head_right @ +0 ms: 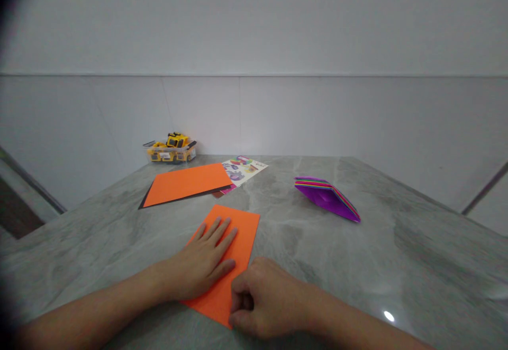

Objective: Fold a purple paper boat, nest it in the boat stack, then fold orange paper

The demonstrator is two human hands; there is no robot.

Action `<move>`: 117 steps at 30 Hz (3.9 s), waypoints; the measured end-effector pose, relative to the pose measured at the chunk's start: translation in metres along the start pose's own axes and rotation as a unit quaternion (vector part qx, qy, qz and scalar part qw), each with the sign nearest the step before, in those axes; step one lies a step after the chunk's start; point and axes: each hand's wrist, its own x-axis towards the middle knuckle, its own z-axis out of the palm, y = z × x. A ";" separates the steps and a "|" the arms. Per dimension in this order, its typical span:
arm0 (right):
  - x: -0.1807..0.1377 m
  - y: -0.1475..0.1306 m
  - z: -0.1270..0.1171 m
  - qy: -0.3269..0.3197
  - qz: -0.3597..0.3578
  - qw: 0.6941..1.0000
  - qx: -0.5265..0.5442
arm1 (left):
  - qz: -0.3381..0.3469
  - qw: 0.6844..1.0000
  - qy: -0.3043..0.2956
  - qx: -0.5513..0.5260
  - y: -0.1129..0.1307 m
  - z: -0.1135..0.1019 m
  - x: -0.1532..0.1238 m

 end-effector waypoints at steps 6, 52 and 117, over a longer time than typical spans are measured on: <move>0.000 0.002 0.002 0.002 0.005 1.000 0.019 | 0.110 0.994 -0.021 0.003 0.011 0.000 -0.003; 0.026 0.048 -0.028 0.134 0.097 0.983 -0.083 | 0.127 0.992 -0.025 -0.009 -0.005 0.000 0.001; 0.032 0.077 -0.054 0.254 0.184 0.928 -0.203 | 0.118 0.977 -0.143 -0.105 -0.020 -0.044 -0.005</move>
